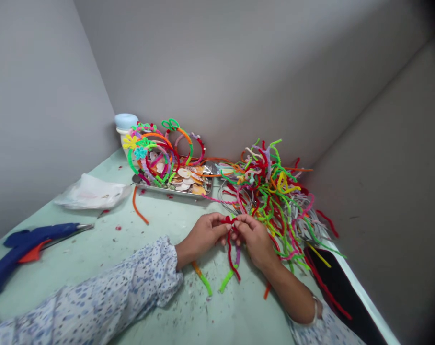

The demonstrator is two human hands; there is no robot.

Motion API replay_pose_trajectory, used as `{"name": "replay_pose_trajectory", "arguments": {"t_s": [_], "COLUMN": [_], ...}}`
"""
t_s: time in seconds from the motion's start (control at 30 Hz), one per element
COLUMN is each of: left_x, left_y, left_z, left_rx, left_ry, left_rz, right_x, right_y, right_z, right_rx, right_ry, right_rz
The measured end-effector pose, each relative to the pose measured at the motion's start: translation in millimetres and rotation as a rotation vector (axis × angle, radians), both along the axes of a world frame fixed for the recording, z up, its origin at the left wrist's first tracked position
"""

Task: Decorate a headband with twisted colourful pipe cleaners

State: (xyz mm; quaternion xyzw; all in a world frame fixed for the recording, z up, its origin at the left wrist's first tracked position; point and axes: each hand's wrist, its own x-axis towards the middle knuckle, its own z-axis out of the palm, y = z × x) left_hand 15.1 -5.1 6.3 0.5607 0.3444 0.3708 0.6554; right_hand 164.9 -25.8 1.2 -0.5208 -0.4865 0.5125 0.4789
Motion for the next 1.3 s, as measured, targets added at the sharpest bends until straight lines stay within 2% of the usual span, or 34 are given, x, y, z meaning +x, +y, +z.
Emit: {"name": "replay_pose_trajectory", "arguments": {"t_s": [0.27,0.8,1.13,1.3], "left_x": [-2.1,-1.6,-2.9,-2.4], "left_y": [0.4,-0.1,0.3,1.7], "left_z": [-5.7,-4.3,-2.6,-4.1], "left_rx": [0.015,0.006,-0.005,-0.031], "left_ry": [0.105,0.137,0.018,0.053], "left_rz": [0.083,0.051,0.041,0.059], "right_x": [-4.2,-1.3,0.6,-0.9], "right_y": [-2.5,-2.0,0.3,-0.8], "right_z": [7.1,-0.2,0.7,-0.2], "right_rx": [0.006,0.026,0.013,0.019], "right_ry": [-0.117,-0.206,-0.065,-0.022], "right_rz": [-0.001,0.043,-0.010,-0.056]}}
